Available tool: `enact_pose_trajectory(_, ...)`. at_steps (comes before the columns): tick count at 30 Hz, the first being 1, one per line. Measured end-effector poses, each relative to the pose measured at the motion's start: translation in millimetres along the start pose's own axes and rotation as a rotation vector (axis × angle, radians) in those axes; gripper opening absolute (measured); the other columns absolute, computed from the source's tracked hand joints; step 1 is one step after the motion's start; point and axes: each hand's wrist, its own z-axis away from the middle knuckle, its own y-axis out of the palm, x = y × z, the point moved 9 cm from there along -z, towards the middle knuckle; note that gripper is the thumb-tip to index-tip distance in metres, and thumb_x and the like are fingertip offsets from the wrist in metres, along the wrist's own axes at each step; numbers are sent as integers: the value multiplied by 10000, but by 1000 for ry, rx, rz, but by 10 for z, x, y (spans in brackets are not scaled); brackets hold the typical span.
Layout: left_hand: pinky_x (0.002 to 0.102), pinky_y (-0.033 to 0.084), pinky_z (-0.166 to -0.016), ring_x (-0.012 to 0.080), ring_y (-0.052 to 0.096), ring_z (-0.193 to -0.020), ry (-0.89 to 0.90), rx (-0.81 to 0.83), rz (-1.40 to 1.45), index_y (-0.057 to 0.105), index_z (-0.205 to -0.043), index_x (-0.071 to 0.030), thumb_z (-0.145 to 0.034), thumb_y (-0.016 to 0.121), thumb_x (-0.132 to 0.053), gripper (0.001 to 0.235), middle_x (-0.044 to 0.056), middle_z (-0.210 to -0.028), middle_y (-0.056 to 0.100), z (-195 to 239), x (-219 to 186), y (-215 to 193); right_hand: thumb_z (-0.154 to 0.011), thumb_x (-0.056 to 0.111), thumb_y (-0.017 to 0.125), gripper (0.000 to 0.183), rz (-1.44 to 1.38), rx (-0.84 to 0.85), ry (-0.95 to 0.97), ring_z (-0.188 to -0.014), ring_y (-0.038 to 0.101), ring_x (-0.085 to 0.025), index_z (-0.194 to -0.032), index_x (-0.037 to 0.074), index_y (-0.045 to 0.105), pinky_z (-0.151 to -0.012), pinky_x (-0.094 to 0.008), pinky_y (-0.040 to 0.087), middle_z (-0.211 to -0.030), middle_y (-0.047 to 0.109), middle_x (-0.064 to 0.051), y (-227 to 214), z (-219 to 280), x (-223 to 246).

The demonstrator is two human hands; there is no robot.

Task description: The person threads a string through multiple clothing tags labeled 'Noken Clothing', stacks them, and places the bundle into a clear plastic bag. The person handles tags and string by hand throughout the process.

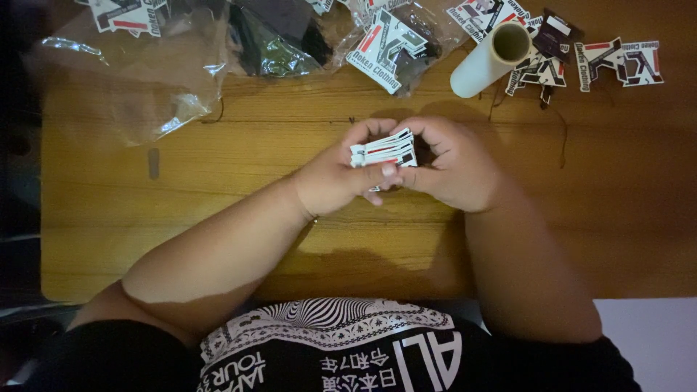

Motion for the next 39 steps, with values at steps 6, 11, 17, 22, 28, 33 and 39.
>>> enact_pose_trajectory(6, 223, 564, -385, 133, 557, -561, 43, -113, 74, 334, -1275, 7, -796, 675, -222, 631, 106, -751, 510, -14, 17, -95, -710, 124, 765, 526, -155, -27, 63, -928, 545, -176, -1157, -10, 521, -915, -355, 414, -980, 609, -98, 31, 6, -69)
enact_pose_trajectory(11, 208, 559, -381, 106, 545, -542, 39, -176, 44, 357, -1231, -6, -801, 659, -300, 602, 91, -695, 506, 8, -16, -158, -735, 86, 723, 451, -220, -17, 127, -870, 599, -236, -1135, -24, 549, -850, -383, 450, -949, 634, -155, 29, -11, -157)
enact_pose_trajectory(17, 238, 586, -423, 139, 596, -559, -12, -126, 30, 340, -1240, -14, -803, 641, -327, 615, 131, -719, 557, -14, -7, -120, -731, 76, 740, 375, -355, -139, 159, -840, 535, -80, -1067, 35, 579, -805, -250, 450, -889, 614, 4, 36, 48, -208)
enact_pose_trajectory(22, 251, 597, -463, 151, 612, -601, 8, -150, -55, 336, -1228, 3, -833, 615, -262, 551, 136, -735, 573, -27, 3, -173, -704, 48, 754, 361, -421, -174, 103, -806, 538, -90, -1028, 30, 596, -747, -220, 434, -855, 603, 4, 110, -18, -269)
enact_pose_trajectory(28, 299, 609, -545, 184, 635, -663, 27, -181, -164, 351, -1222, 22, -838, 611, -240, 533, 164, -802, 594, -26, -2, -182, -644, 36, 784, 379, -410, -206, 48, -804, 538, -100, -975, 36, 600, -756, -218, 425, -828, 596, -12, 59, -24, -394)
enact_pose_trajectory(33, 299, 614, -592, 181, 640, -702, 37, -192, -158, 326, -1237, 45, -820, 638, -187, 570, 143, -845, 596, -60, 17, -221, -648, 7, 739, 355, -397, -240, 12, -798, 512, -83, -970, 55, 597, -729, -186, 394, -807, 556, 28, 9, -46, -368)
enact_pose_trajectory(39, 296, 617, -639, 181, 661, -729, 95, -312, -37, 427, -1114, -28, -889, 531, -147, 275, 86, -848, 585, -17, -40, -281, -687, -57, 685, 362, -585, -347, 46, -695, 575, -123, -1022, 12, 568, -546, -215, 509, -815, 595, -50, -76, -67, -490)
